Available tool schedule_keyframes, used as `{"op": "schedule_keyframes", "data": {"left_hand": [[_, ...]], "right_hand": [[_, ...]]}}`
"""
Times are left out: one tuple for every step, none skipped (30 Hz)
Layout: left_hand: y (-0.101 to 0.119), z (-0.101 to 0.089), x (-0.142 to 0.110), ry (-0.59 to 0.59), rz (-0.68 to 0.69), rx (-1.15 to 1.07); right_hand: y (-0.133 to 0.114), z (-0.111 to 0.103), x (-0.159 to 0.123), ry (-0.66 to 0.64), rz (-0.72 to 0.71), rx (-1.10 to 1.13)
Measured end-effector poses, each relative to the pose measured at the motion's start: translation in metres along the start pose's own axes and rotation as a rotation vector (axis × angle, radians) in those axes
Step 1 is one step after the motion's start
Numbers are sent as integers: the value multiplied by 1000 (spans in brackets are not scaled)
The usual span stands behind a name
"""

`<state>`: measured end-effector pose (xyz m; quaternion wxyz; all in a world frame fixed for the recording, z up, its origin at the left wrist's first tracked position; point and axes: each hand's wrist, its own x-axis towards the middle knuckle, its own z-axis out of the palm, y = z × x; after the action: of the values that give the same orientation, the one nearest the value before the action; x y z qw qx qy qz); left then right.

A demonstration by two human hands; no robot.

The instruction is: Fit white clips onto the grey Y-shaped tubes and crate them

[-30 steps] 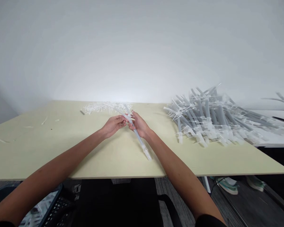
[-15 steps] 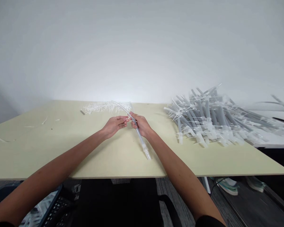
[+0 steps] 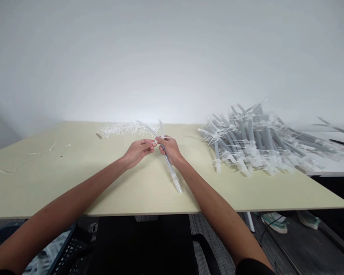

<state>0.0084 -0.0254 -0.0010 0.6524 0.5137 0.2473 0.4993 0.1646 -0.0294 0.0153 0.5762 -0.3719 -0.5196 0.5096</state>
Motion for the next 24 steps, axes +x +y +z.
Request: {"op": "schedule_keyframes", "data": {"left_hand": [[0, 0, 0, 4, 2, 1], [1, 1, 0, 9, 5, 1], [1, 1, 0, 16, 8, 1], [1, 2, 0, 23, 12, 2], [2, 2, 0, 26, 15, 4], [2, 3, -1, 29, 17, 8], [2, 4, -1, 32, 17, 12], [2, 5, -1, 37, 15, 16], [2, 5, -2, 45, 9, 20], [2, 6, -2, 56, 1, 26], [2, 6, -3, 69, -10, 35], [2, 7, -3, 81, -22, 48], [2, 6, -3, 88, -31, 64], [2, 6, -3, 91, -34, 84], [2, 6, -2, 91, -30, 108], [3, 5, -1, 92, -18, 135], [3, 4, -1, 92, -2, 166], [4, 3, 0, 91, 15, 200], [5, 2, 1, 89, 29, 233], [5, 2, 1, 83, 40, 263], [6, 1, 1, 75, 49, 286], [7, 1, 1, 66, 55, 301], [8, 1, 1, 60, 60, 309], [8, 2, 1, 57, 65, 312]], "right_hand": [[0, 0, 0, -2, -8, 2], [0, 1, 0, -3, -15, 3], [-1, 1, -1, -4, -19, 0], [-1, 2, -1, -5, -21, -4], [-1, 2, -2, -7, -22, -11], [-1, 3, -2, -12, -22, -20], [-1, 4, -3, -19, -21, -30], [-1, 5, -4, -26, -20, -43], [-1, 6, -4, -31, -20, -58], [0, 8, -5, -34, -19, -75], [0, 8, -5, -33, -17, -90], [1, 9, -6, -29, -16, -102], [1, 9, -6, -22, -16, -109], [2, 9, -6, -15, -20, -111], [2, 9, -5, -12, -28, -112], [2, 9, -5, -11, -36, -116], [3, 8, -5, -17, -46, -122], [2, 7, -5, -25, -55, -131], [2, 7, -5, -31, -62, -141], [2, 6, -5, -35, -67, -150], [1, 6, -5, -35, -69, -157], [1, 5, -5, -29, -70, -163], [0, 5, -4, -22, -70, -170], [0, 4, -4, -13, -73, -180]]}}
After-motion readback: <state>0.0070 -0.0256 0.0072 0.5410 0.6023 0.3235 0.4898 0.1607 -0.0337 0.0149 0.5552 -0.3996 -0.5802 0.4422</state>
